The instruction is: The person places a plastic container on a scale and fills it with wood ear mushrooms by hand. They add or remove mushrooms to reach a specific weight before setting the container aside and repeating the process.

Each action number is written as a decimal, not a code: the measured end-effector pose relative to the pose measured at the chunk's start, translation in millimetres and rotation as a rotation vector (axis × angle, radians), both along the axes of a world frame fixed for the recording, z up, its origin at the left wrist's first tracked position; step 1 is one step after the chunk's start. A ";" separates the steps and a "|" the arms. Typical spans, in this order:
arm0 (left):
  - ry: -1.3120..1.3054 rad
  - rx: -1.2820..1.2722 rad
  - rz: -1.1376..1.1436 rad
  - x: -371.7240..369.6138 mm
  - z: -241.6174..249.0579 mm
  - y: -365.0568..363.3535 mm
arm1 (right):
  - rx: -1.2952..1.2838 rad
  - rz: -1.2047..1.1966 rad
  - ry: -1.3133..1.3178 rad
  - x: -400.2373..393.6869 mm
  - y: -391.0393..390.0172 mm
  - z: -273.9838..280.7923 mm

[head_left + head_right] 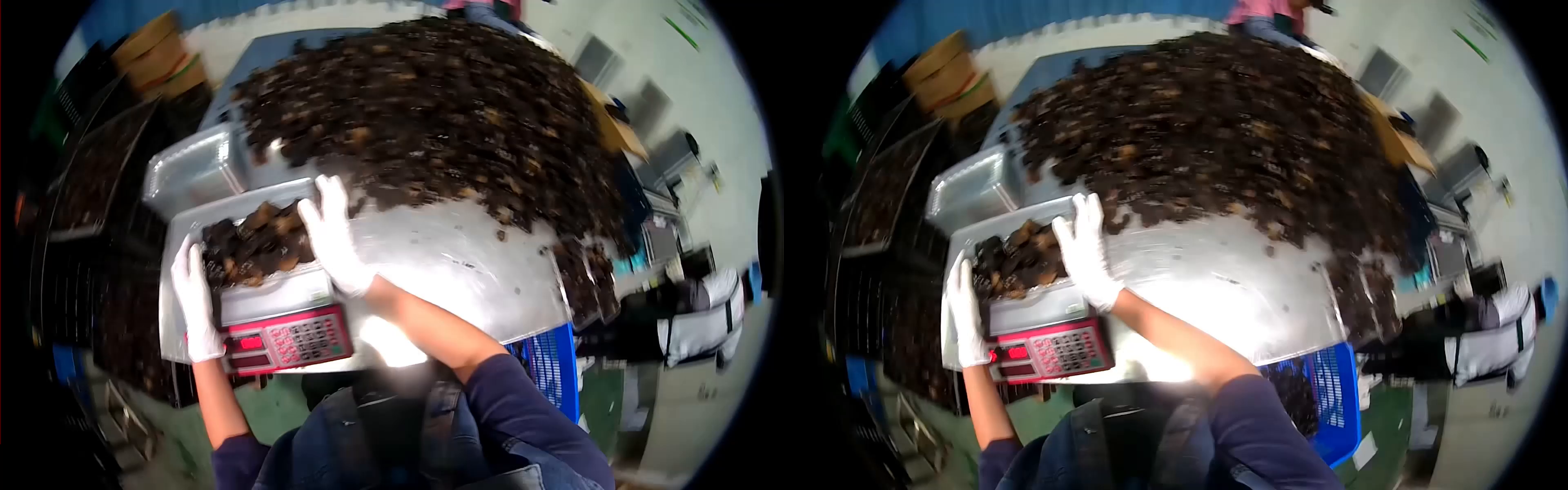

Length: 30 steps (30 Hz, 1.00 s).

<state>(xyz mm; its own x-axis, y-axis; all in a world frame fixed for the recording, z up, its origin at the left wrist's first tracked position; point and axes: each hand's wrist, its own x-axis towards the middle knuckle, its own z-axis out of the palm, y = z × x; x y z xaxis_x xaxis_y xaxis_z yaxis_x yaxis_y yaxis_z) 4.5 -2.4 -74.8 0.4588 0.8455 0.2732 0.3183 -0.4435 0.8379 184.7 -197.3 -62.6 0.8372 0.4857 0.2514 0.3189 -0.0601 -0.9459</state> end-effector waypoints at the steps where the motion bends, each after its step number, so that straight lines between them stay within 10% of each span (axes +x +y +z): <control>1: -0.010 0.006 -0.015 5.3 4.7 -8.4 | 0.096 0.023 0.106 1.9 -14.1 7.2; 7: -0.114 -0.077 -0.240 58.6 18.0 -79.0 | 0.360 -0.109 0.485 18.8 -118.4 25.3; 10: -0.024 0.005 -0.387 100.1 40.6 -157.0 | 0.264 -0.190 -0.030 20.2 -203.2 28.7; 12: -0.007 -0.038 -0.537 133.7 39.3 -208.2 | 0.437 -0.383 0.435 24.5 -259.8 30.3; 14: 0.031 -0.032 -0.695 168.5 39.5 -265.8 | -0.140 -0.533 -0.224 27.6 -336.2 1.2; 17: 0.067 -0.149 -0.911 227.6 27.1 -347.6 | 0.365 -0.716 0.094 30.7 -415.5 -2.0; 19: -0.034 -0.423 -1.081 268.5 18.7 -402.7 | 0.355 -0.836 0.019 36.6 -469.1 -17.0; 30: 0.146 -0.062 -1.496 416.4 -15.9 -571.4 | 0.343 -1.223 -0.088 71.4 -585.5 -60.5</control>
<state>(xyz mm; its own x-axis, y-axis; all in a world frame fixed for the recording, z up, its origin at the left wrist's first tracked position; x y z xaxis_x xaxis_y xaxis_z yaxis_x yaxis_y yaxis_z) 420.9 -573.8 -90.7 0.9039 -0.4068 0.1321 -0.3032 -0.3915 0.8688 256.1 -782.8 -123.1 0.6651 -0.6890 0.2880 0.2910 -0.1161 -0.9497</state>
